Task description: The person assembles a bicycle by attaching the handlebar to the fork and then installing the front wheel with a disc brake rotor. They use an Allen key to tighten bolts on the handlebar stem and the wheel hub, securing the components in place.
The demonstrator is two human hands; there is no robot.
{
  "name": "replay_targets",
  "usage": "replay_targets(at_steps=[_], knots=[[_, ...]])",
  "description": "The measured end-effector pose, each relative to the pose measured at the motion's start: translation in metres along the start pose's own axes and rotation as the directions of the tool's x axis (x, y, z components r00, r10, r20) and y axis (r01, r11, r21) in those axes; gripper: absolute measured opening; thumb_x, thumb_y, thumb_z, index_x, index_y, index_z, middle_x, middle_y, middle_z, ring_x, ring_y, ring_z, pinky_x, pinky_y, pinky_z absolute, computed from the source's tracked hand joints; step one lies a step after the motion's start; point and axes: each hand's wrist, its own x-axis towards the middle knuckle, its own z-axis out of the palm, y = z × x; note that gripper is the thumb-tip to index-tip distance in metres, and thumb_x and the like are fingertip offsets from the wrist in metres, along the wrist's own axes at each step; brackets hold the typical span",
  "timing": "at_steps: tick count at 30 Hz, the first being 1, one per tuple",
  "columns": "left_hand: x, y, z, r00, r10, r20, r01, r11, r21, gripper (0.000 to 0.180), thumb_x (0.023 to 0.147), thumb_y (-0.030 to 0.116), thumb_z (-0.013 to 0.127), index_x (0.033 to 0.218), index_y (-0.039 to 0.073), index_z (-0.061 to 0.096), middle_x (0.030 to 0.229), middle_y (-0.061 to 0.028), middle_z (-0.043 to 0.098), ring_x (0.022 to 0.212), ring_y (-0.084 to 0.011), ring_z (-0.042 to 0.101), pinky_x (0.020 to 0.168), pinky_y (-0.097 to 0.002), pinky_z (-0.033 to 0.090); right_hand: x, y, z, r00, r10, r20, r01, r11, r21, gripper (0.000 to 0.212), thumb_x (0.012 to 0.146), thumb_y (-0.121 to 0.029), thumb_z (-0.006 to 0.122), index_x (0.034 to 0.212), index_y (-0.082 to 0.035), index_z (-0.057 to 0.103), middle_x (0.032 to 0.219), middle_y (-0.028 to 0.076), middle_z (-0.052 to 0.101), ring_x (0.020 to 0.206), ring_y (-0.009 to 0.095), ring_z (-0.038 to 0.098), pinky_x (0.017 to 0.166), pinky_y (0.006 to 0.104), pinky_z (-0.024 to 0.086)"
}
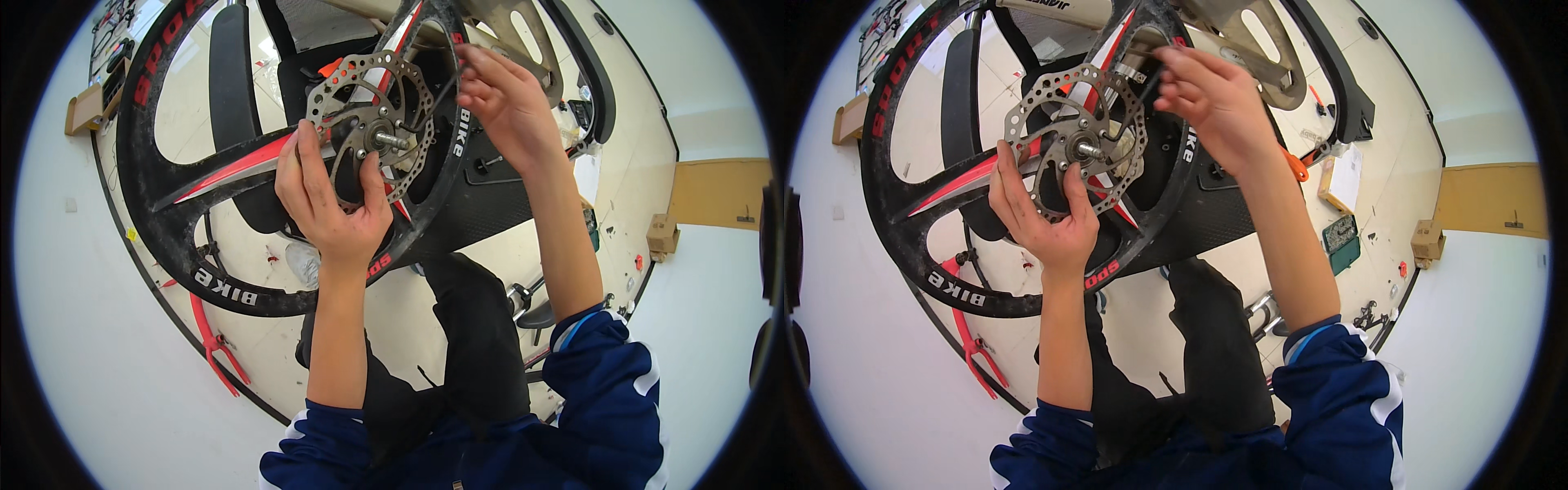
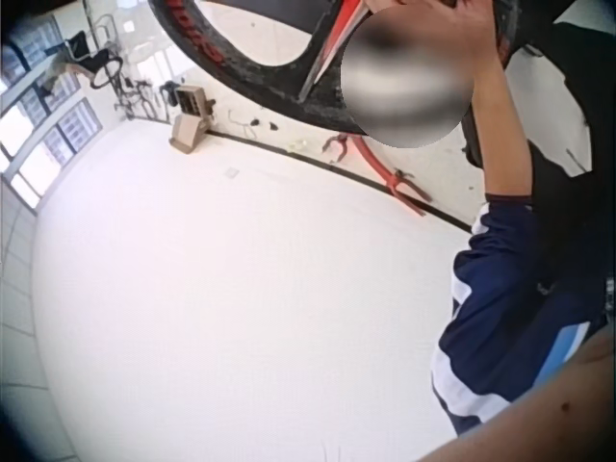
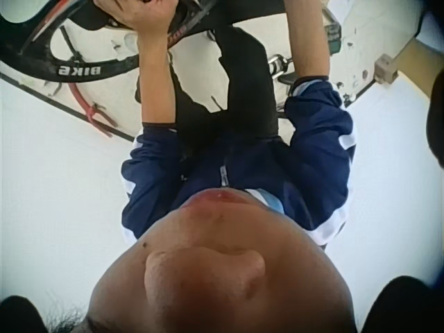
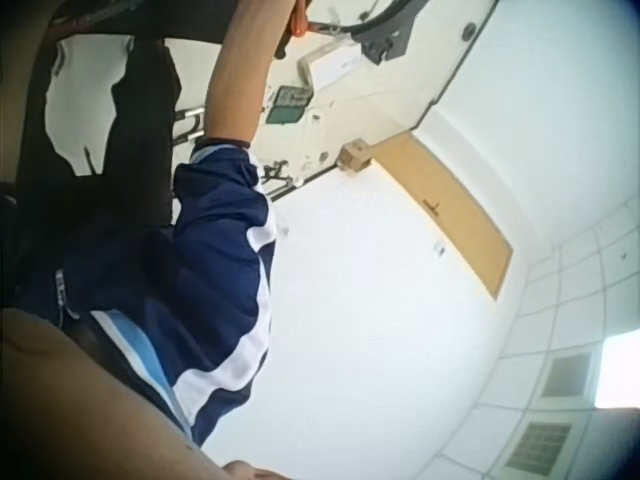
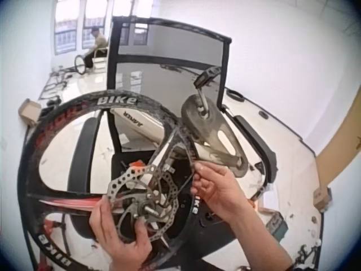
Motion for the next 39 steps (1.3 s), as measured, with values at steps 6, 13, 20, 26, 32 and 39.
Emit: replay_targets(at_steps=[6,13,20,26,32,39], knots=[[-0.001,-0.001,0.0,1.0,-0.019,0.006,0.019,0.999,-0.049,0.065,0.083,0.015,0.075,0.137,-0.009,0.049,0.129,-0.0208,0.054,0.117,-0.033,0.053,0.096,-0.0401,0.043,-0.022,0.008,0.049,0.787,-0.462,0.41,0.605,0.444,-0.662,0.011,0.085,-0.008,0.073,0.095,-0.002,0.072,0.073,0.005,0.063,0.059,0.013,0.059,0.053,0.0244,0.046],[0.004,0.001,-0.005,0.998,0.015,0.056,-0.015,1.0,-0.011,0.068,0.085,0.012,0.074,0.142,-0.009,0.043,0.132,-0.0213,0.049,0.115,-0.0312,0.054,0.095,-0.0371,0.046,-0.029,0.01,0.056,0.674,-0.466,0.573,0.677,0.081,-0.731,0.016,0.083,-0.005,0.071,0.098,-0.001,0.067,0.084,0.01,0.064,0.071,0.026,0.066,0.062,0.0332,0.052],[0.002,0.001,-0.003,1.0,0.003,0.027,-0.002,0.999,-0.039,0.067,0.083,0.012,0.075,0.14,-0.008,0.046,0.132,-0.0205,0.051,0.115,-0.0324,0.054,0.096,-0.039,0.045,-0.03,0.011,0.037,0.771,-0.454,0.447,0.583,0.222,-0.782,0.015,0.081,0.005,0.071,0.095,0.004,0.072,0.08,0.011,0.07,0.066,0.018,0.07,0.059,0.0251,0.054],[0.001,0.002,0.001,0.999,-0.016,-0.028,0.013,0.997,-0.079,0.064,0.079,0.01,0.076,0.136,-0.007,0.051,0.129,-0.0186,0.056,0.117,-0.0338,0.054,0.098,-0.0416,0.044,-0.041,-0.003,0.047,0.714,-0.548,0.435,0.615,0.193,-0.765,0.013,0.083,0.007,0.069,0.096,0.005,0.072,0.083,0.011,0.072,0.069,0.016,0.071,0.062,0.0248,0.057],[0.0,0.002,-0.001,1.0,-0.025,-0.011,0.025,0.997,-0.068,0.064,0.079,0.01,0.076,0.136,-0.007,0.051,0.129,-0.0185,0.056,0.117,-0.0345,0.054,0.098,-0.0409,0.044,-0.027,0.02,0.046,0.931,-0.33,0.158,0.36,0.753,-0.551,0.012,0.088,0.004,0.068,0.098,0.011,0.07,0.087,0.013,0.072,0.073,0.017,0.072,0.065,0.0269,0.059],[0.002,0.002,0.0,0.999,-0.024,-0.023,0.022,0.997,-0.079,0.062,0.08,0.011,0.076,0.135,-0.007,0.052,0.127,-0.0181,0.057,0.116,-0.0348,0.056,0.098,-0.0412,0.045,-0.024,0.022,0.045,0.94,-0.334,0.072,0.324,0.802,-0.501,0.016,0.088,0.001,0.07,0.1,0.011,0.07,0.086,0.016,0.073,0.074,0.022,0.074,0.065,0.0283,0.061]])
